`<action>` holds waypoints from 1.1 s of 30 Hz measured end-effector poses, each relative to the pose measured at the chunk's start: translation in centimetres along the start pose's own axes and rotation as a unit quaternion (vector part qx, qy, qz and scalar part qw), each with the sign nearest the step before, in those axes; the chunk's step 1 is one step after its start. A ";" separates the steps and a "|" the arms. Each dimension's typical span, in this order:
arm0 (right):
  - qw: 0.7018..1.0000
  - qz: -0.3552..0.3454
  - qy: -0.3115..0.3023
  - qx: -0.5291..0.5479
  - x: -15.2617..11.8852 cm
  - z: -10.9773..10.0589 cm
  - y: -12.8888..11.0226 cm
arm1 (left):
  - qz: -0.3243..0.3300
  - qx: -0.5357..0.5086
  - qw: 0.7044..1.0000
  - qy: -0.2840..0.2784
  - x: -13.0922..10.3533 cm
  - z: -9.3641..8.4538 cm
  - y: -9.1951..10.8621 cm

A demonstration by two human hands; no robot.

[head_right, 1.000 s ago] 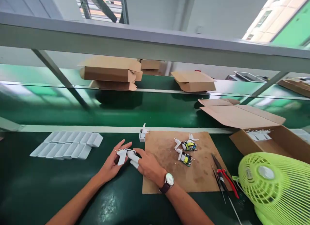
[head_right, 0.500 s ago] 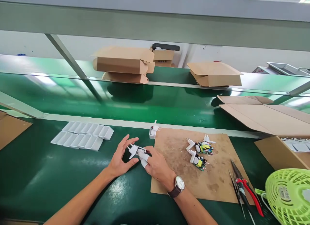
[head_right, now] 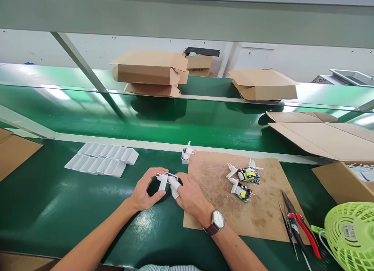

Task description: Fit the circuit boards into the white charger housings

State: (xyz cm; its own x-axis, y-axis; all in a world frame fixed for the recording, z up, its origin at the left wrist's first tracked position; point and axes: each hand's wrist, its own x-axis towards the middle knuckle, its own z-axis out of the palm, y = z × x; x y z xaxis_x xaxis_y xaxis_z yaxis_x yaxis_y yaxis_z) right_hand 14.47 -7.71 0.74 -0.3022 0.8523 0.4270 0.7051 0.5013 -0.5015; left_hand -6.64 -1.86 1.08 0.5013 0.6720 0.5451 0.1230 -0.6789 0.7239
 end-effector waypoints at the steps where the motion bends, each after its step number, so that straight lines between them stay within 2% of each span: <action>1: 1.000 -0.006 0.001 0.001 0.1 -0.1 -0.1 | -0.005 -0.005 1.000 -0.002 -0.1 -0.1 -0.1; 6: 0.999 -0.016 0.032 0.025 0.3 -0.4 -0.2 | -0.018 -0.016 1.000 -0.017 -0.3 -0.3 -0.4; 11: 0.999 -0.022 0.039 0.015 0.0 -0.1 0.0 | -0.021 -0.017 0.999 -0.023 -0.3 -0.4 -0.5; 14: 0.998 0.004 0.040 0.038 -0.1 0.0 0.2 | -0.018 -0.015 0.999 -0.025 -0.2 -0.4 -0.4; 18: 0.996 0.066 0.001 0.064 0.0 -0.1 0.0 | -0.021 -0.009 0.999 -0.025 -0.2 -0.5 -0.4; 23: 0.999 0.026 -0.032 0.003 0.3 -0.3 -0.2 | -0.023 -0.010 0.999 -0.022 -0.1 -0.5 -0.3; 29: 0.998 0.060 0.003 0.035 0.1 -0.3 0.0 | -0.028 -0.013 0.999 -0.020 -0.1 -0.6 -0.3; 33: 0.998 0.038 0.004 0.043 -0.1 -0.2 0.1 | -0.033 -0.017 0.999 -0.031 -0.1 -0.7 -0.4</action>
State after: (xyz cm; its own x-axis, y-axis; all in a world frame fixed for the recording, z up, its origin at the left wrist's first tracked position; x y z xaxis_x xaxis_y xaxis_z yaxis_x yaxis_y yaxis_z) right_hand 14.62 -7.77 0.80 -0.2449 0.8872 0.3911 0.6679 0.4467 -0.5952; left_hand -7.35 -1.44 1.03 0.5451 0.6947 0.4693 0.1286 -0.6225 0.7720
